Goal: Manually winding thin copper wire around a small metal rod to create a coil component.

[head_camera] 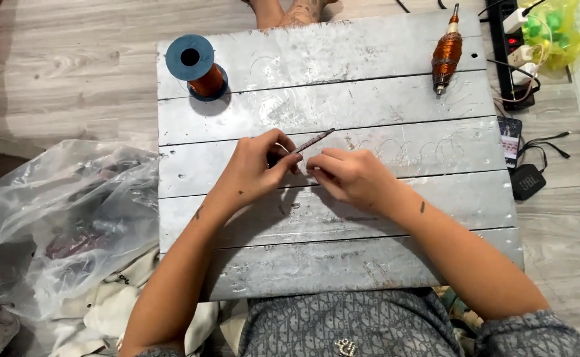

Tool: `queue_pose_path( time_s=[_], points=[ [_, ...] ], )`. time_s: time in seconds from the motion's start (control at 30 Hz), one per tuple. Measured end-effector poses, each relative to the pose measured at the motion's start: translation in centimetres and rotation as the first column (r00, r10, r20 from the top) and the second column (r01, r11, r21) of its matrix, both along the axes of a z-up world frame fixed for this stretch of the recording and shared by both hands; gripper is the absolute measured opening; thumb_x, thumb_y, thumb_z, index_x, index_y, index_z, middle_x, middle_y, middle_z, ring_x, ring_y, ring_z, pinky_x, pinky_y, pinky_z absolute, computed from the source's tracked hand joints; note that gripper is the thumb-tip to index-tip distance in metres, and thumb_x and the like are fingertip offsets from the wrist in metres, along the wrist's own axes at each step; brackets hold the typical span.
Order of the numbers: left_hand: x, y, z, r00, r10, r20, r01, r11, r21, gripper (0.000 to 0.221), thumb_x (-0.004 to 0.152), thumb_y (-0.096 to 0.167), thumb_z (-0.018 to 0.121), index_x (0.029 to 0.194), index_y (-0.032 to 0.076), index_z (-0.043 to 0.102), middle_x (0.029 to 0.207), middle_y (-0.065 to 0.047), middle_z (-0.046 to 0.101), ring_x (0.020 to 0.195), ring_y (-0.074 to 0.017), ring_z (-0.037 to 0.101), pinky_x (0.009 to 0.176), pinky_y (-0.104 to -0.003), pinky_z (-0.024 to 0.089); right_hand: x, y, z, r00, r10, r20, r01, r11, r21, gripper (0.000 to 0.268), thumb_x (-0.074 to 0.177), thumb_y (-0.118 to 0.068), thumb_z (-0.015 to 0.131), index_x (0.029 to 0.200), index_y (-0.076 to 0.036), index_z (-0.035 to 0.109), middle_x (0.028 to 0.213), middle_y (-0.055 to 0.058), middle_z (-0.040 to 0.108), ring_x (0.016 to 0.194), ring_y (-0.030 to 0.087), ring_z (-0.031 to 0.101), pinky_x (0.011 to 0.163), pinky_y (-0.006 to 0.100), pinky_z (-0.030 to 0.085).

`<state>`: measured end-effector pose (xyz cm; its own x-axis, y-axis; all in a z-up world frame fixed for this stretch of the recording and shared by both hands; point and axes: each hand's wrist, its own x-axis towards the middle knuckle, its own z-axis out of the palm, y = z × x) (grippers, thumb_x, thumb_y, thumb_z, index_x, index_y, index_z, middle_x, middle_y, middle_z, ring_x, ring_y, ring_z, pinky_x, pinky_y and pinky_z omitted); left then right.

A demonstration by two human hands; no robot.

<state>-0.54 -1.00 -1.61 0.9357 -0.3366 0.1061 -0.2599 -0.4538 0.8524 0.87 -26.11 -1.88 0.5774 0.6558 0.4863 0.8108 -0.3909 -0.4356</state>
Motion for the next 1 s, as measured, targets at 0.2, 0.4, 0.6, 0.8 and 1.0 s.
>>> queue_pose_path(
  time_s=[0.2, 0.4, 0.6, 0.8, 1.0],
  points=[
    [-0.6, -0.7, 1.9, 0.992, -0.036, 0.123, 0.039, 0.999, -0.028, 0.006, 0.109, 0.012, 0.075, 0.107, 0.007, 0.076, 0.081, -0.006, 0.085, 0.061, -0.02, 0.074, 0.06, -0.027, 0.055, 1.5, -0.9, -2.0, 0.968, 0.08, -0.238, -0.029, 0.977, 0.21, 0.002, 0.106, -0.008, 0.075, 0.108, -0.007, 0.075, 0.074, 0.01, 0.065, 0.062, 0.033, 0.066, 0.061, 0.04, 0.057],
    [-0.7, -1.0, 2.0, 0.942, -0.244, 0.23, 0.197, 0.958, 0.206, 0.01, 0.107, 0.011, 0.077, 0.107, 0.006, 0.085, 0.089, -0.014, 0.086, 0.071, -0.033, 0.081, 0.063, -0.037, 0.064, 3.3, -2.3, -1.2, 0.962, 0.102, -0.253, -0.057, 0.982, 0.178, 0.003, 0.109, -0.013, 0.077, 0.111, -0.012, 0.079, 0.082, 0.006, 0.068, 0.066, 0.028, 0.066, 0.065, 0.038, 0.056],
    [-0.9, -1.8, 2.5, 0.94, -0.304, 0.154, 0.255, 0.928, 0.273, 0.016, 0.101, 0.008, 0.077, 0.111, 0.001, 0.088, 0.092, -0.021, 0.085, 0.078, -0.0388, 0.083, 0.067, -0.041, 0.067, 2.8, -2.4, -0.8, 0.998, 0.063, 0.008, -0.063, 0.985, 0.159, 0.006, 0.106, -0.006, 0.081, 0.106, -0.012, 0.081, 0.083, 0.003, 0.06, 0.066, 0.026, 0.059, 0.066, 0.036, 0.055],
    [0.0, -0.8, 1.5, 0.958, -0.164, 0.236, 0.137, 0.983, 0.126, 0.013, 0.101, 0.003, 0.078, 0.112, 0.002, 0.086, 0.085, -0.017, 0.083, 0.076, -0.036, 0.083, 0.066, -0.037, 0.066, 0.9, -1.2, 0.0, 0.96, 0.041, 0.276, -0.059, 0.996, 0.059, 0.01, 0.105, -0.006, 0.076, 0.098, -0.013, 0.074, 0.074, -0.001, 0.05, 0.058, 0.021, 0.056, 0.059, 0.029, 0.052],
    [0.9, 0.0, -1.6, 1.0, 0.016, -0.006, -0.017, 0.995, -0.103, 0.025, 0.103, 0.012, 0.082, 0.127, 0.01, 0.077, 0.087, -0.009, 0.086, 0.071, -0.0183, 0.078, 0.069, -0.03, 0.062, 0.2, -0.8, -0.4, 0.935, -0.106, 0.339, 0.13, 0.99, -0.049, 0.012, 0.102, -0.008, 0.073, 0.099, -0.019, 0.069, 0.073, -0.004, 0.051, 0.051, 0.018, 0.06, 0.054, 0.03, 0.052]
  ],
)
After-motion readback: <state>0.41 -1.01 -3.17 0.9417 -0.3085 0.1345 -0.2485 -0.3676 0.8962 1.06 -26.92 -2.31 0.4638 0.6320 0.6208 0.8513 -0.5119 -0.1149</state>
